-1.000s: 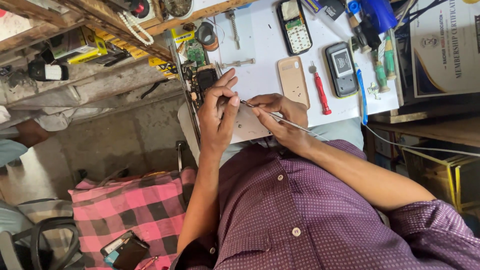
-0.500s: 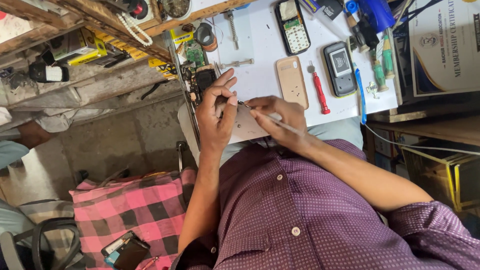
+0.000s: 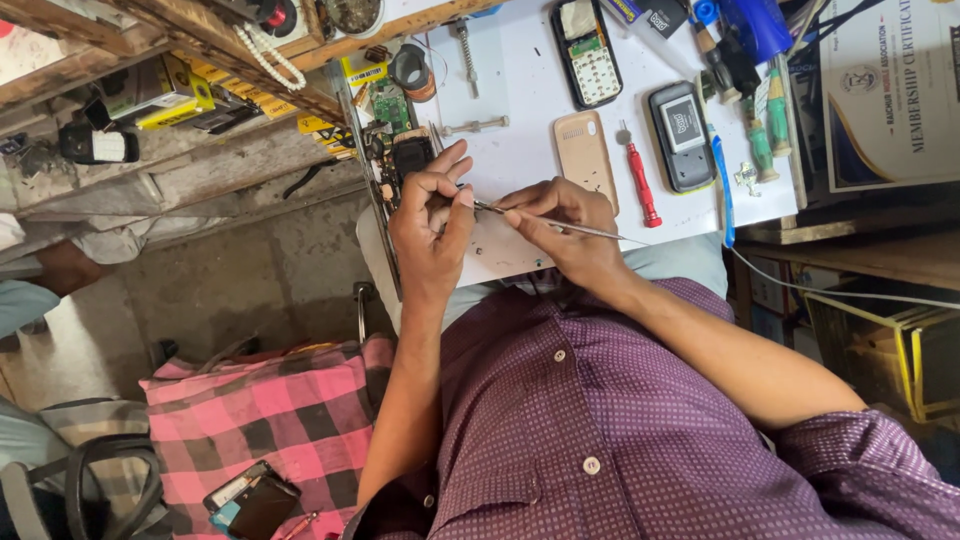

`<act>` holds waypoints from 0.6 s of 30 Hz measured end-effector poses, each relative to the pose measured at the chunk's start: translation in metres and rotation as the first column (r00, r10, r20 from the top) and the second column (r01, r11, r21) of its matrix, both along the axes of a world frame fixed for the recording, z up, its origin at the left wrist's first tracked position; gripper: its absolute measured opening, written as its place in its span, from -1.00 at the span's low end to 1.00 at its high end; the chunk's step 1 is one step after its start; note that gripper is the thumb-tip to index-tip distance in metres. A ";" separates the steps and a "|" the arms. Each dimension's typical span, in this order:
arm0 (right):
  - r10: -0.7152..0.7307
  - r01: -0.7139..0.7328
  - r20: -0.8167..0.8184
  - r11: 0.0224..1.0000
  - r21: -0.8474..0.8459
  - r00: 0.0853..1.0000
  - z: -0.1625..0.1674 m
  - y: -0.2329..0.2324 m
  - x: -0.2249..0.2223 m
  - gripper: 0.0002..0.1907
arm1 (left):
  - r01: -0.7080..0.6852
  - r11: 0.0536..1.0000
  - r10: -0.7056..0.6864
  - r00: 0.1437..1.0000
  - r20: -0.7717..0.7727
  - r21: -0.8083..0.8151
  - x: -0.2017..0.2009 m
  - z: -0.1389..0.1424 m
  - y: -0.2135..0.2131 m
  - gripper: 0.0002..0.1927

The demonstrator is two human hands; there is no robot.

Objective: The person repairs a mobile phone at a cluttered workbench. They pry open the phone's back cover, use a screwdriver on internal components, detach and reposition the battery, press components into place, and finally clean the phone's interior with a small brush.

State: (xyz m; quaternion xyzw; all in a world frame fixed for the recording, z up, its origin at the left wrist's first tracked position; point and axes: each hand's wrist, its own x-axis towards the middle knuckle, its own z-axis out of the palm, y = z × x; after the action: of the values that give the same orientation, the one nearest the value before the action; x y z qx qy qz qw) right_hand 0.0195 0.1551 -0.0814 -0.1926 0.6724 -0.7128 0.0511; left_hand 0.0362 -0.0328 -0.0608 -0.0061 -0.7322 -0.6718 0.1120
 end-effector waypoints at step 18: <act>-0.002 0.001 -0.016 1.000 -0.026 1.000 -0.015 0.011 0.015 -0.88 | -0.019 0.999 0.018 1.000 0.014 0.048 0.002 -0.004 -0.001 -0.84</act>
State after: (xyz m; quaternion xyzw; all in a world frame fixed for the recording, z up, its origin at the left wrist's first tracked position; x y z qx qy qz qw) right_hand 0.0342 0.1659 -0.0967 -0.1985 0.6635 -0.7201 0.0424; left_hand 0.0380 -0.0335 -0.0643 0.0080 -0.7167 -0.6881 0.1131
